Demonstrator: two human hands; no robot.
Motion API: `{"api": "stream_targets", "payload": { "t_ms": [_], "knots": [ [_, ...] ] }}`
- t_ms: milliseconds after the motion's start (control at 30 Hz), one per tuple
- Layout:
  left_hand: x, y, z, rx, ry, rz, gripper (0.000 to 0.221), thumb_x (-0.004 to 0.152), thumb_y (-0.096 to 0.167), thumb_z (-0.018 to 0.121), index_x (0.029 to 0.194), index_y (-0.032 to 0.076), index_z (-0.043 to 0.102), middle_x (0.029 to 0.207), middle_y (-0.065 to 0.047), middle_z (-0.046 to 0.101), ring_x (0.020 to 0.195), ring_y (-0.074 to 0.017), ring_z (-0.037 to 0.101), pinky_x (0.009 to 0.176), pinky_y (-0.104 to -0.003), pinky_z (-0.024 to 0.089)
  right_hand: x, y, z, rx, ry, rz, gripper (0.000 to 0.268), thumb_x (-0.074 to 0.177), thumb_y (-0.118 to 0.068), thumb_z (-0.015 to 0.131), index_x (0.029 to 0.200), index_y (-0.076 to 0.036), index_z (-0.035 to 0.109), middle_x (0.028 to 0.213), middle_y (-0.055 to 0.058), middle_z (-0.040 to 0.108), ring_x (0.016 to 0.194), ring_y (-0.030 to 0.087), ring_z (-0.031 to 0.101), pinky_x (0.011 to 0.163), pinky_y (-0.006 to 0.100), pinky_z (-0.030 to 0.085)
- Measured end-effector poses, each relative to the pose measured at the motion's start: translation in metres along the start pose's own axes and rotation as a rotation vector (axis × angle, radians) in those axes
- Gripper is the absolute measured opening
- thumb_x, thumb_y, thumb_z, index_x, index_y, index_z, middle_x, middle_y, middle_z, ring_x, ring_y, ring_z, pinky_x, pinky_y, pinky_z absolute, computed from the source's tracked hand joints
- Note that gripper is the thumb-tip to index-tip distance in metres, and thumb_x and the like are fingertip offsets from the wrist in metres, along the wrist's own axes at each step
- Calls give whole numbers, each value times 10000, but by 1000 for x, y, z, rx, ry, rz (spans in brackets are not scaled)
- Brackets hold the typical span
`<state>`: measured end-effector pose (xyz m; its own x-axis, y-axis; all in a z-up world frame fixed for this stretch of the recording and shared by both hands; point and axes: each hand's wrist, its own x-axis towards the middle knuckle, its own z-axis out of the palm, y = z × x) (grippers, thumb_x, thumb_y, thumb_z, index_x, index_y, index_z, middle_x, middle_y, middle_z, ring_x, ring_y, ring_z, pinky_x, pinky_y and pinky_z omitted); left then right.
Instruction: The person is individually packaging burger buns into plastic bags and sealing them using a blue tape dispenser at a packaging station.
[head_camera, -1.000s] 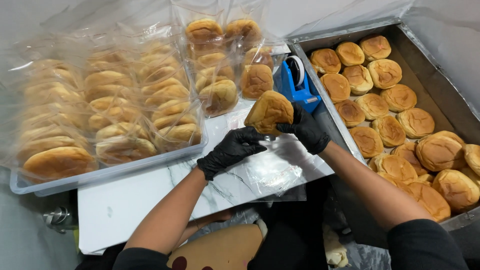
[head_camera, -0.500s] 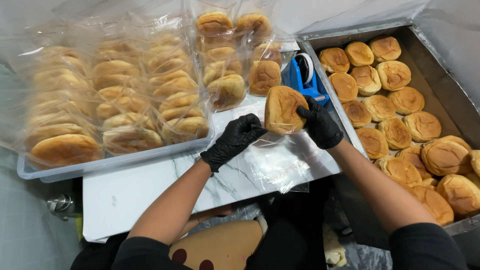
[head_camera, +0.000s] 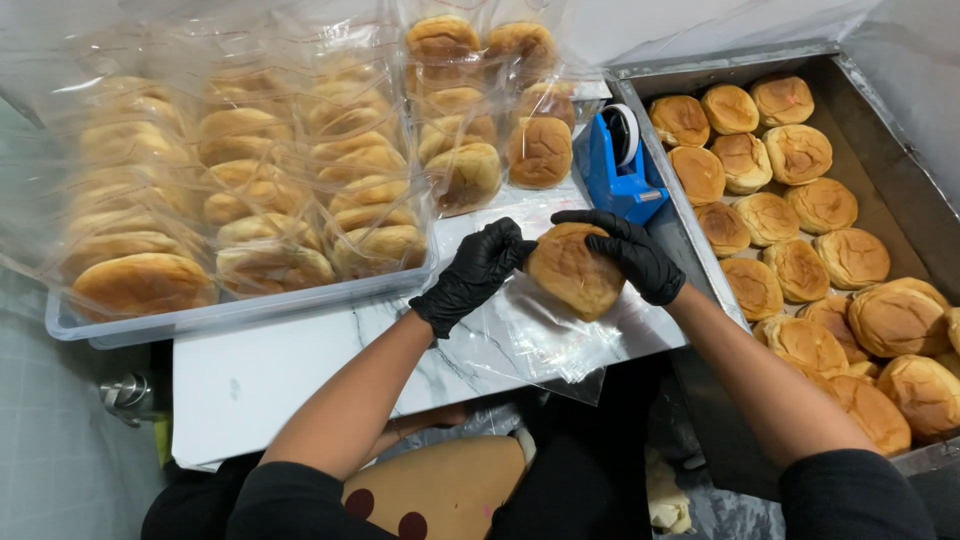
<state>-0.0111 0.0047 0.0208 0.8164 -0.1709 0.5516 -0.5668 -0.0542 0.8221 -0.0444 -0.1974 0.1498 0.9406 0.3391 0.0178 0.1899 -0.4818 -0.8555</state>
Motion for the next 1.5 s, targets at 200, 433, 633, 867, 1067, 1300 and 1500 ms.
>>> {"api": "stream_targets", "payload": {
  "t_ms": [200, 433, 633, 867, 1067, 1300, 1500],
  "knots": [
    [-7, -17, 12, 15, 22, -98, 195, 959, 260, 737, 847, 137, 635, 694, -92, 700, 804, -297, 736, 767, -366, 577, -1, -8, 5, 156, -160, 23, 473, 991, -301, 513, 1383, -63, 633, 1408, 217, 614, 1399, 343, 478, 1193, 501, 321],
    [-5, -20, 13, 61, 134, -176, 204, 967, 230, 726, 888, 70, 627, 691, -136, 677, 765, -287, 729, 759, -413, 592, 10, 24, -15, 143, -204, 112, 772, 946, -662, 343, 1501, -165, 547, 1264, 178, 692, 1198, 242, 631, 1068, 417, 468],
    [0, -36, 13, 99, 202, -207, 247, 949, 327, 752, 902, 108, 647, 683, -128, 678, 740, -306, 726, 730, -398, 593, 8, 47, -11, 192, -139, -97, 706, 826, -155, 813, 1460, -58, 517, 1468, 166, 553, 1447, 346, 408, 1180, 552, 308],
    [0, 0, 16, -30, 176, -193, 179, 948, 286, 748, 839, 167, 671, 627, -55, 694, 747, -223, 747, 697, -303, 589, -8, 20, 4, 131, -159, 51, 464, 847, -122, 802, 1297, -88, 691, 1252, 143, 716, 1273, 268, 589, 1097, 484, 454],
    [-2, 4, 18, -214, 62, -163, 138, 976, 227, 713, 894, 125, 666, 659, -78, 725, 676, -160, 737, 636, -265, 588, -10, 47, 4, 164, -212, 36, 387, 858, -75, 803, 1237, -70, 721, 1241, 159, 725, 1281, 264, 577, 1081, 486, 481],
    [14, 61, -13, -741, -104, -530, 292, 988, 365, 653, 1032, 83, 715, 929, -46, 737, 859, -107, 699, 785, -268, 617, 11, 77, -16, 208, -108, 2, 371, 898, -111, 767, 1250, -28, 686, 1267, 162, 694, 1264, 270, 596, 1063, 485, 487],
    [4, -4, 9, -697, 15, -560, 139, 916, 147, 786, 1015, 90, 707, 970, -65, 764, 827, -107, 743, 703, -200, 618, 4, 32, -8, 229, -45, 28, 439, 899, -62, 748, 1327, -58, 651, 1221, 165, 711, 1215, 270, 633, 1014, 455, 527]
  ]
}}
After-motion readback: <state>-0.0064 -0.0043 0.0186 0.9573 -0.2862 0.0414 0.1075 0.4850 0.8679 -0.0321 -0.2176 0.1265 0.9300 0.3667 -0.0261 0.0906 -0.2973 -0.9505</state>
